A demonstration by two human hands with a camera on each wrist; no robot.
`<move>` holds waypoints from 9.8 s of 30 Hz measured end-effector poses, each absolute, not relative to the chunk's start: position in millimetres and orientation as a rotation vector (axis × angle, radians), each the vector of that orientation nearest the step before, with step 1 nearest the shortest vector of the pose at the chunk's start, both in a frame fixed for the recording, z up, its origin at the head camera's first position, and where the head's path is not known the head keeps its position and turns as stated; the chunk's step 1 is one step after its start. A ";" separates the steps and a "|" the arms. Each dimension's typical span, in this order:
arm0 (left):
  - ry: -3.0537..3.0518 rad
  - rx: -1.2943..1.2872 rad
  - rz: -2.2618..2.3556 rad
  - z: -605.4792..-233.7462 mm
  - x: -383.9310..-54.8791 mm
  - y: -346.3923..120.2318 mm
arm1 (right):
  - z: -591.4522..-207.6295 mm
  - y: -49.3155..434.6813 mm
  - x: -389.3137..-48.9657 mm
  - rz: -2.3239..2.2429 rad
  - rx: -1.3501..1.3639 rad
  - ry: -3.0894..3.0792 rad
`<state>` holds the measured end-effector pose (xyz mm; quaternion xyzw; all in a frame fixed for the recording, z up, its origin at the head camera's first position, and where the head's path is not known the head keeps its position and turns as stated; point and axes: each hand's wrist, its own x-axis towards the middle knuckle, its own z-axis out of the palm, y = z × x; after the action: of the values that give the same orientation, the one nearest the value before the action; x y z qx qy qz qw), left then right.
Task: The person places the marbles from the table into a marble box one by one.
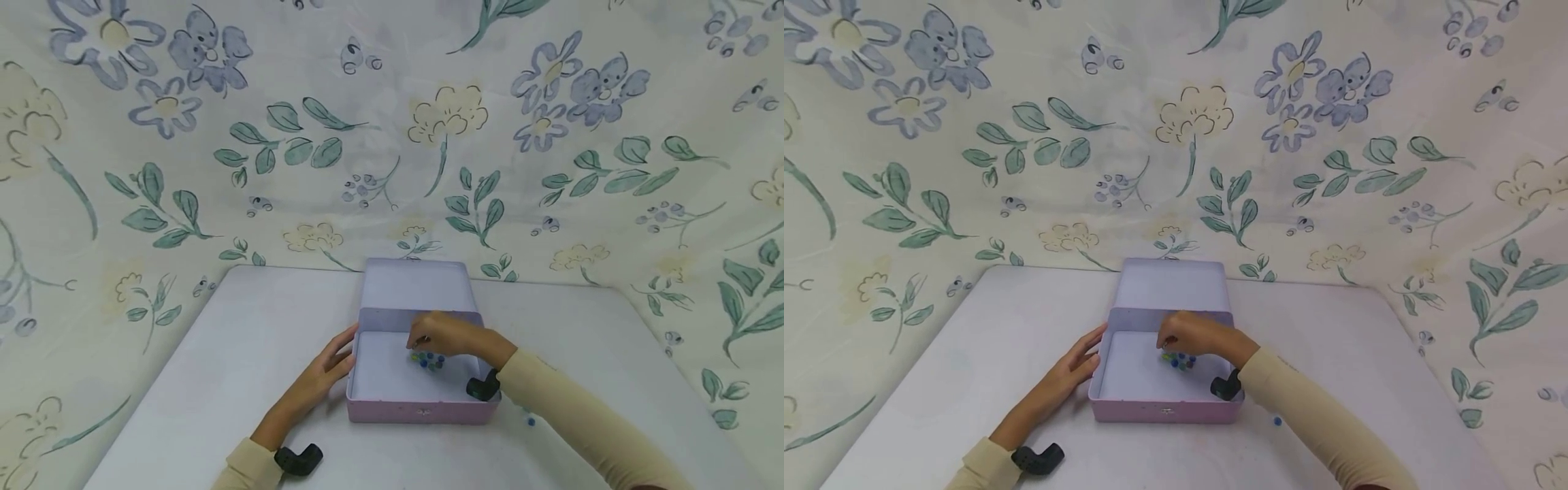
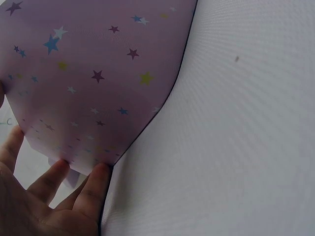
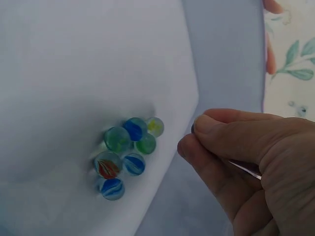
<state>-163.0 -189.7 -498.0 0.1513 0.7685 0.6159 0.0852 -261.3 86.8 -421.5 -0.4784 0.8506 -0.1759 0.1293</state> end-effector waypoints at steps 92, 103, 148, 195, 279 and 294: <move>2.317 0.434 1.820 -498.4 -164.8 -189.1 | -368.2 203.2 -230.1 -0.718 -1.192 2.636; 2.284 0.447 1.833 -498.2 -164.5 -190.0 | -392.7 255.8 -201.1 -0.823 -1.052 2.667; 2.297 0.440 1.830 -497.3 -163.4 -189.1 | -458.9 274.1 -165.7 -0.659 -1.091 2.616; 2.297 0.422 1.831 -497.2 -164.2 -187.7 | -382.3 207.3 -215.5 -0.958 -1.296 2.608; 2.325 0.404 1.811 -498.5 -162.4 -189.5 | -451.2 79.2 -256.7 -0.341 -1.515 2.501; 2.303 0.390 1.820 -500.2 -160.2 -188.9 | -415.2 84.3 -255.3 -0.545 -1.461 2.462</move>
<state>-160.2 -188.9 -500.2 0.1310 0.7746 0.6121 0.0899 -255.3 84.3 -415.2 -0.4981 0.8394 -0.1857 0.1132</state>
